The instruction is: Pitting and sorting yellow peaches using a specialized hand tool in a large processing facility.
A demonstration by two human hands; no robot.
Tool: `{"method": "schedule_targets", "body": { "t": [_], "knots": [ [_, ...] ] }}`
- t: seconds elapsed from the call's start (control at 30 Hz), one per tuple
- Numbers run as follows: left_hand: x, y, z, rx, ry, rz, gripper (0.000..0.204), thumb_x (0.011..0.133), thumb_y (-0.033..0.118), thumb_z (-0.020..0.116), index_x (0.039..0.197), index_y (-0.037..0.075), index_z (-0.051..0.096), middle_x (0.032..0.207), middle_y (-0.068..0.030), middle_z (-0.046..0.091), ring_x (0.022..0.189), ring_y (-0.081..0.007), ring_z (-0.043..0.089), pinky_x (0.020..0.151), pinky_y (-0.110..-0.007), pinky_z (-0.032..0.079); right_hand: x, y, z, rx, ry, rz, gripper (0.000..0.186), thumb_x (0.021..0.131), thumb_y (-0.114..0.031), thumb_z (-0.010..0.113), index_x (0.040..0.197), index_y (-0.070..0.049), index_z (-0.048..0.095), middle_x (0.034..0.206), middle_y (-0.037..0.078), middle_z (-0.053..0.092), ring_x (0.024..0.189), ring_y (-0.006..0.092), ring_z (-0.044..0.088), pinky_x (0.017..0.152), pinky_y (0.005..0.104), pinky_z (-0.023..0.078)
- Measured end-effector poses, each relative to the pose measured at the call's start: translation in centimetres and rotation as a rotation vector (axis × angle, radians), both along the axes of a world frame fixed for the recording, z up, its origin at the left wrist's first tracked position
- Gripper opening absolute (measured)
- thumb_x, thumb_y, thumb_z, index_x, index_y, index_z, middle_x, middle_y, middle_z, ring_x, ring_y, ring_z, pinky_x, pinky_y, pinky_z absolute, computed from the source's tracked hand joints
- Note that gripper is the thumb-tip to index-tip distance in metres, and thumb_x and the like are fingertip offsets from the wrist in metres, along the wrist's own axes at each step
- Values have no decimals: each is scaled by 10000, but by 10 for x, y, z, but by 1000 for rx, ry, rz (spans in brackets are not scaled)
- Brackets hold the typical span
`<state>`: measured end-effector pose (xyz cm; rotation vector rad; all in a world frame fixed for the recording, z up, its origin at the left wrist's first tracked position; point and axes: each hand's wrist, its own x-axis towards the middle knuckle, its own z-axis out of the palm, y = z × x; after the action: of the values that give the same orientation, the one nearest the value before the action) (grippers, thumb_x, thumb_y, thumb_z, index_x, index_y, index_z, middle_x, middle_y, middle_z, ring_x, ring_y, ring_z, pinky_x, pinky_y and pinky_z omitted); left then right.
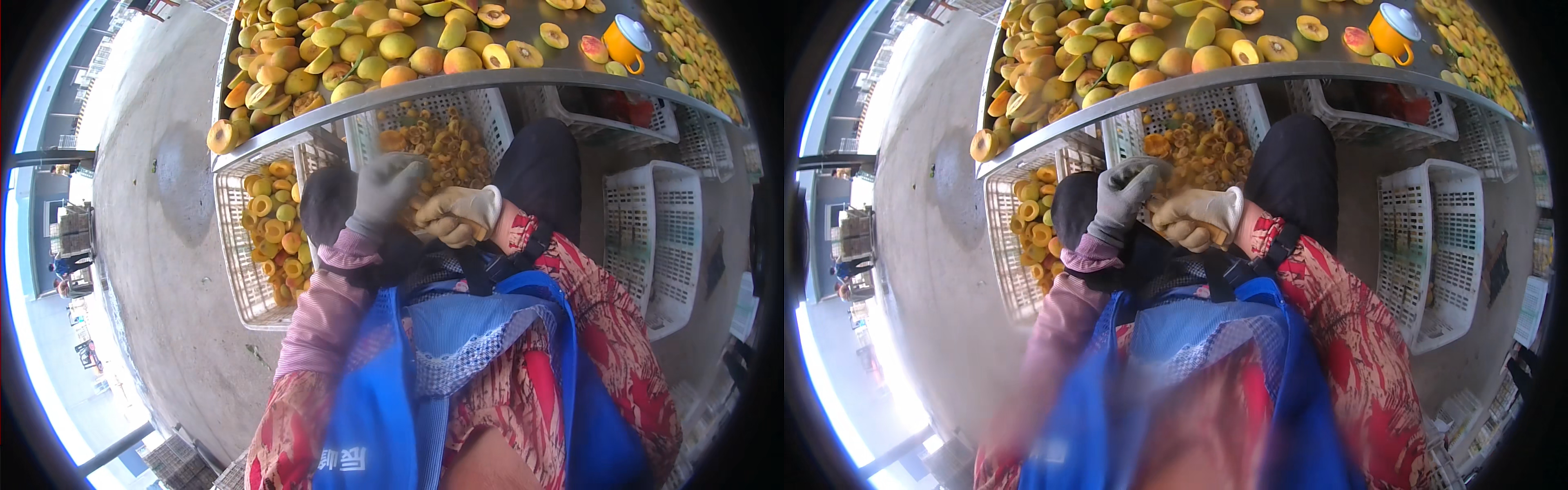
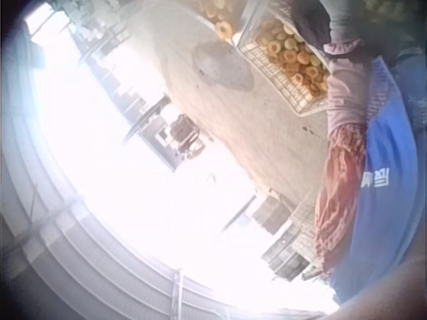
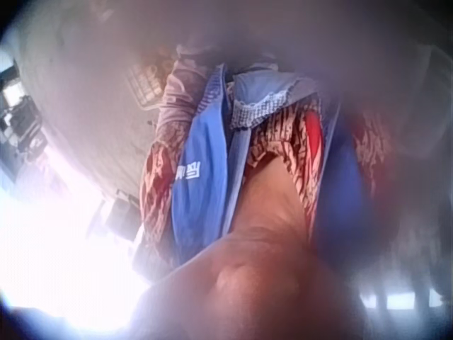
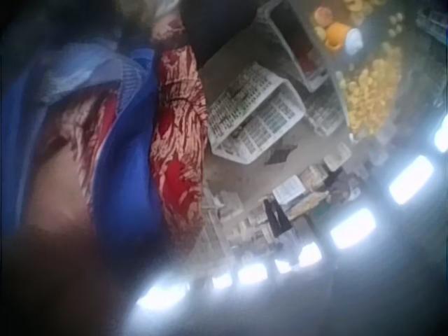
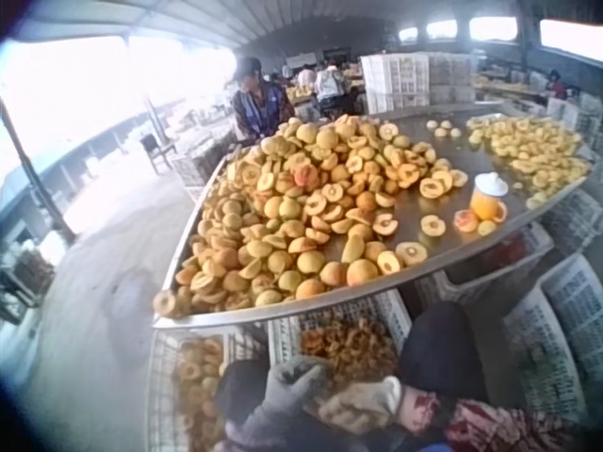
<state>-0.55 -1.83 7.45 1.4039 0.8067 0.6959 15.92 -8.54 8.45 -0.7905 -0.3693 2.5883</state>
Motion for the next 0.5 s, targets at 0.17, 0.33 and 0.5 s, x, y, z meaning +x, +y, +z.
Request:
{"method": "schedule_targets", "body": {
  "t": [0.17, 0.33, 0.5],
  "knots": [
    [5, -2, 21, -339, -63, -78, 283, 885, 217, 549, 930, -35, 670, 845, -104, 669, 803, -138, 610, 701, -258, 485, 9, -5, 1, 48, 23, 15, 71, 898, -144, 493, 839, -117, 464, 513, -66, 339, 323, 19, 262, 288, 176, 194],
    [21, -4, 18, -512, -454, -1, 302, 895, 264, 536, 943, -19, 632, 848, -105, 663, 789, -170, 614, 696, -282, 493, 11, -6, -11, 214, 406, -42, 120, 884, -161, 504, 821, -72, 453, 473, -24, 364, 287, 55, 290, 269, 200, 217],
    [-14, 20, 44, -264, -452, 311, 198, 898, 155, 572, 968, -21, 630, 875, -85, 660, 768, -154, 631, 674, -267, 507, 26, 1, -3, 137, 706, -120, 108, 859, -128, 500, 798, -45, 469, 473, 1, 387, 313, 118, 386, 295, 272, 277]
  ]
}}
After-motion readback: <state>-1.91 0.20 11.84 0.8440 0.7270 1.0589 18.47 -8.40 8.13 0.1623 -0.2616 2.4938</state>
